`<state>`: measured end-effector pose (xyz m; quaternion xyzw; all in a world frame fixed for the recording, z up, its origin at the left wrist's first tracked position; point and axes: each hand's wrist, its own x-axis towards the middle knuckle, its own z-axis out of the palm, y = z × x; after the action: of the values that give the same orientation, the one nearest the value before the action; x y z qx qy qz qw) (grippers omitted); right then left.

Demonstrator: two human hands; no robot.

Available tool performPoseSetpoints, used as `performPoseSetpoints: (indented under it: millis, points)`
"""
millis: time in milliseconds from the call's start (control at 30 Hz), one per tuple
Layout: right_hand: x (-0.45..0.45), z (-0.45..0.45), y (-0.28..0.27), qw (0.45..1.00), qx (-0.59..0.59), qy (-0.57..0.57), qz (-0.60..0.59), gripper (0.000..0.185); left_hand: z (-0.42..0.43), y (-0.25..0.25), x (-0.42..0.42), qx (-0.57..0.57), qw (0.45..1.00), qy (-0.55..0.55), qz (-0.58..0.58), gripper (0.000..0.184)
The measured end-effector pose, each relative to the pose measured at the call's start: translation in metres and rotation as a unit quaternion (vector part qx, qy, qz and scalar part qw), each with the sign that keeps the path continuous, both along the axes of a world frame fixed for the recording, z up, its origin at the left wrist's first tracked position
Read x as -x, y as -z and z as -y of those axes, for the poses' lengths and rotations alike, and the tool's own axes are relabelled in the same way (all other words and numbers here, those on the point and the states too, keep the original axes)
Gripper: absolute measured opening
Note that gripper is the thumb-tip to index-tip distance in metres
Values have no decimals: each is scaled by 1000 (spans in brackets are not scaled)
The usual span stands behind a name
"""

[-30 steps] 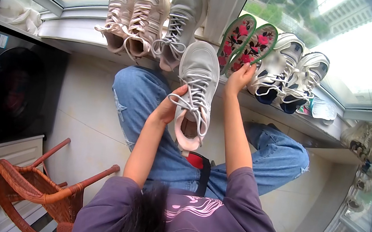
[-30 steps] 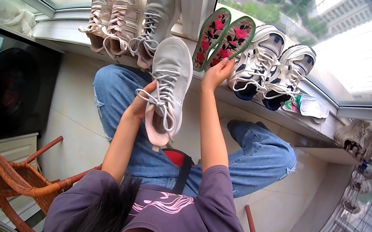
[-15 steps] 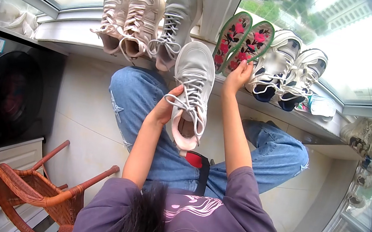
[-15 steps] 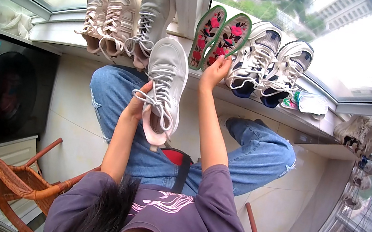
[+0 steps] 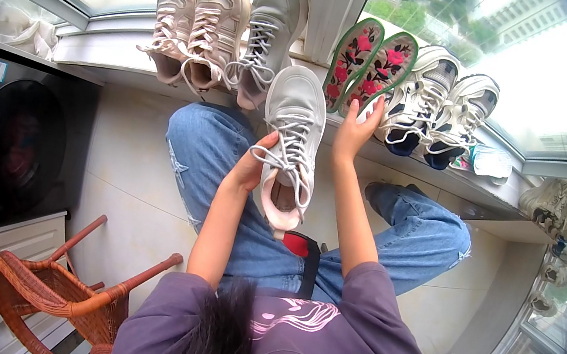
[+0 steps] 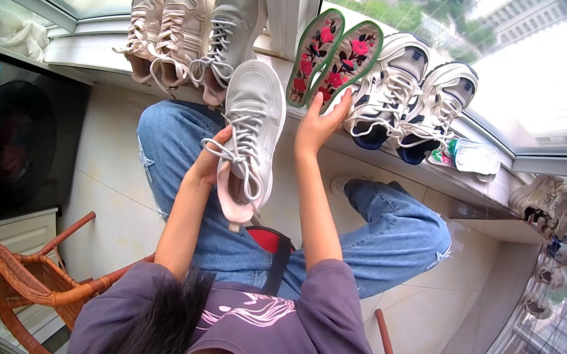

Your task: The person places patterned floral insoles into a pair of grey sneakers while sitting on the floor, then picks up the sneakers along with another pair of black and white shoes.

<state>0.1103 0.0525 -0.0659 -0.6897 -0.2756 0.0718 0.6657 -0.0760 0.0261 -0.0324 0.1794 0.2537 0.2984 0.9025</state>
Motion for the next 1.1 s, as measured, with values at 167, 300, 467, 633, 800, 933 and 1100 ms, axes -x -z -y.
performPoseSetpoints:
  millis: [167,300,467,633,800,933,1100]
  points:
    - [11,17,-21,997,55,-37,39,37,1,1,1,6,1000,-2,-20,41]
    - [3,-11,-29,998,-27,-65,5,34,4,5,3,17,1000,9,14,41]
    - [-13,-40,-23,998,-7,-61,2,23,5,7,3,31,999,25,8,41]
    - [-16,-32,-29,993,-17,-103,-55,19,6,7,2,-1,1000,0,-23,41]
    - [-19,-8,-37,971,-41,-171,-161,14,7,5,6,28,998,-5,52,42]
    - [-16,7,-45,959,-42,-205,-190,15,7,6,8,41,994,10,104,42]
    - [-15,19,-38,953,-43,-211,-214,16,8,7,7,33,994,7,101,41]
